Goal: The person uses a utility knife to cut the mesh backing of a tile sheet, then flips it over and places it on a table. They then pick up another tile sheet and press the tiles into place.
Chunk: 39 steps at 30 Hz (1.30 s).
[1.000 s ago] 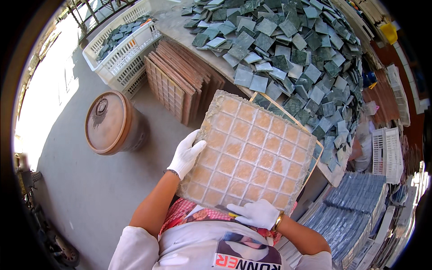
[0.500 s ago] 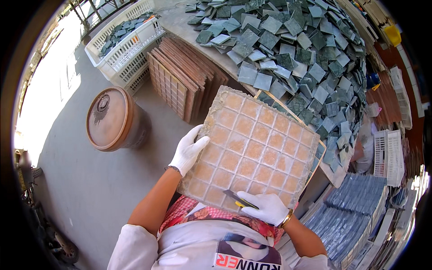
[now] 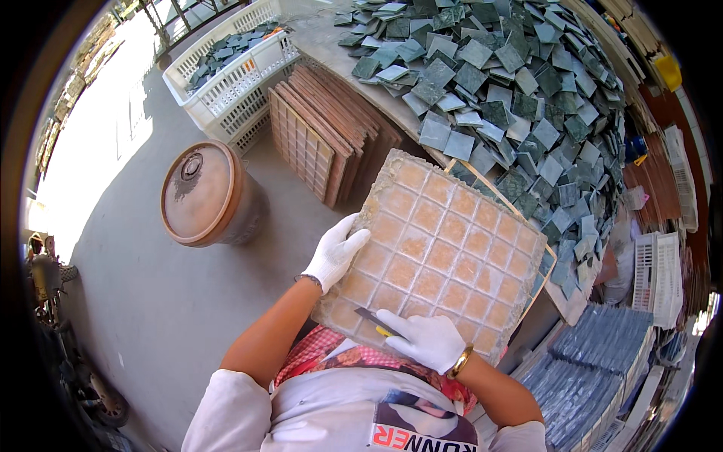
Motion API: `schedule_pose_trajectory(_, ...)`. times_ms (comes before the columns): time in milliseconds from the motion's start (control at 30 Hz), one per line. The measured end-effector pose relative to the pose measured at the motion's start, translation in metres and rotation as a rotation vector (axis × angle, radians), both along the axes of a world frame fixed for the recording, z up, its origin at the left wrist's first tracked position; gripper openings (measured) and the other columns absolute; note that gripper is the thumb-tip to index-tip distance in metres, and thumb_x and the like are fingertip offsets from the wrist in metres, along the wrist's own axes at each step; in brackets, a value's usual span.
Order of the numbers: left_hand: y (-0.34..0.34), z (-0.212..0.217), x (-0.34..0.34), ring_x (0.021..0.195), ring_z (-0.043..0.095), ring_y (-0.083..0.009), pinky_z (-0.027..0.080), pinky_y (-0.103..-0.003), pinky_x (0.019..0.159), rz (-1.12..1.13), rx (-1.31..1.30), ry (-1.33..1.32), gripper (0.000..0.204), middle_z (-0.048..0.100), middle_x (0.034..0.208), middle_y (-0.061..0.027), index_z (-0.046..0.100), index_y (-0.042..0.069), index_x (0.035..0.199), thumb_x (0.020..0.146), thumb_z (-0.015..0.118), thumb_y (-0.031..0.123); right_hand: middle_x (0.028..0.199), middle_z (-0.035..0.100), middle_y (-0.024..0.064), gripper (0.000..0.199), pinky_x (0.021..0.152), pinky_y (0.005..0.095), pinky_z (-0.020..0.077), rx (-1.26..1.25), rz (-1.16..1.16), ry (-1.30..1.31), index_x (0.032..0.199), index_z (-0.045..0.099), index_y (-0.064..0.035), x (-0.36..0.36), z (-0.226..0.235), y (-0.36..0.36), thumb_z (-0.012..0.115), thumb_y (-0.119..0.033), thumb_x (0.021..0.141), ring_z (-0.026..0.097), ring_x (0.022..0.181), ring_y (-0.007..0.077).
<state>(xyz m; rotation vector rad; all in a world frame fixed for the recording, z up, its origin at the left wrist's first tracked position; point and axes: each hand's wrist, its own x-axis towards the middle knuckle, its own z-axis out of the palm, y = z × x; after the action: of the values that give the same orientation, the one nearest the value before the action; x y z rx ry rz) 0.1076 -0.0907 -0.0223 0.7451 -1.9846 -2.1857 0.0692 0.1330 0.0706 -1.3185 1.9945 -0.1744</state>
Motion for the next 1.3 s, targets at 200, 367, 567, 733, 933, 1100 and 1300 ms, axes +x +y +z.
schedule_pose_trajectory(200, 0.001, 0.003, -0.002, 0.102, 0.054, -0.0130, 0.041, -0.027, 0.093, -0.027, -0.041, -0.030, 0.042, 0.062, 0.110, -0.0059, 0.051, 0.000, 0.129, 0.093, 0.056, 0.020, 0.078, 0.065, 0.0156, 0.048, 0.055, 0.0446, 0.0500, 0.041, 0.086, -0.058, 0.137, 0.043, -0.0199, 0.016, -0.017, 0.002, 0.047, -0.041, 0.093, 0.065, 0.067, 0.0328)
schedule_pose_trajectory(367, -0.001, 0.005, -0.002, 0.102, 0.055, -0.0138, 0.041, -0.028, 0.093, -0.025, -0.021, -0.003, 0.042, 0.062, 0.110, -0.0065, 0.051, 0.000, 0.129, 0.092, 0.055, 0.020, 0.076, 0.065, 0.0159, 0.047, 0.055, 0.0449, 0.0499, 0.025, 0.025, -0.063, 0.136, 0.044, -0.0209, 0.005, -0.010, -0.002, 0.047, -0.041, 0.093, 0.065, 0.068, 0.0332)
schedule_pose_trajectory(567, 0.000, -0.002, -0.003, 0.102, 0.055, -0.0142, 0.041, -0.028, 0.093, -0.023, -0.041, -0.013, 0.042, 0.062, 0.110, -0.0067, 0.052, -0.001, 0.128, 0.092, 0.056, 0.019, 0.075, 0.064, 0.0144, 0.051, 0.056, 0.0439, 0.0486, 0.059, 0.070, -0.071, 0.137, 0.046, -0.0201, 0.015, -0.014, 0.000, 0.051, -0.042, 0.091, 0.064, 0.068, 0.0321)
schedule_pose_trajectory(733, 0.000, 0.002, -0.001, 0.100, 0.054, -0.0130, 0.042, -0.027, 0.091, -0.014, 0.009, -0.020, 0.042, 0.062, 0.109, -0.0059, 0.053, -0.001, 0.128, 0.091, 0.056, 0.018, 0.077, 0.065, 0.0170, 0.050, 0.058, 0.0463, 0.0489, 0.081, 0.093, -0.140, 0.137, 0.043, -0.0187, 0.015, -0.018, -0.002, 0.048, -0.040, 0.092, 0.065, 0.069, 0.0341)
schedule_pose_trajectory(933, -0.001, 0.005, -0.001, 0.099, 0.054, -0.0121, 0.041, -0.027, 0.091, -0.016, 0.040, -0.023, 0.043, 0.062, 0.108, -0.0055, 0.052, -0.001, 0.129, 0.091, 0.056, 0.019, 0.077, 0.065, 0.0183, 0.048, 0.058, 0.0467, 0.0490, 0.002, 0.106, -0.208, 0.136, 0.044, -0.0179, 0.007, -0.024, 0.002, 0.048, -0.039, 0.093, 0.064, 0.069, 0.0346)
schedule_pose_trajectory(1100, -0.004, 0.004, -0.005, 0.099, 0.053, -0.0107, 0.041, -0.025, 0.091, -0.029, -0.018, -0.013, 0.044, 0.061, 0.109, -0.0039, 0.051, -0.001, 0.130, 0.091, 0.057, 0.019, 0.077, 0.064, 0.0163, 0.049, 0.058, 0.0454, 0.0482, 0.134, 0.057, -0.120, 0.137, 0.045, -0.0197, 0.011, 0.000, -0.005, 0.047, -0.042, 0.093, 0.064, 0.070, 0.0332)
schedule_pose_trajectory(1300, -0.003, 0.012, -0.003, 0.102, 0.053, -0.0110, 0.041, -0.025, 0.092, -0.031, 0.044, -0.049, 0.043, 0.061, 0.111, -0.0037, 0.052, -0.002, 0.130, 0.091, 0.056, 0.017, 0.077, 0.065, 0.0170, 0.050, 0.058, 0.0453, 0.0484, 0.139, 0.086, -0.154, 0.137, 0.044, -0.0186, 0.012, -0.007, -0.002, 0.047, -0.041, 0.093, 0.064, 0.071, 0.0339)
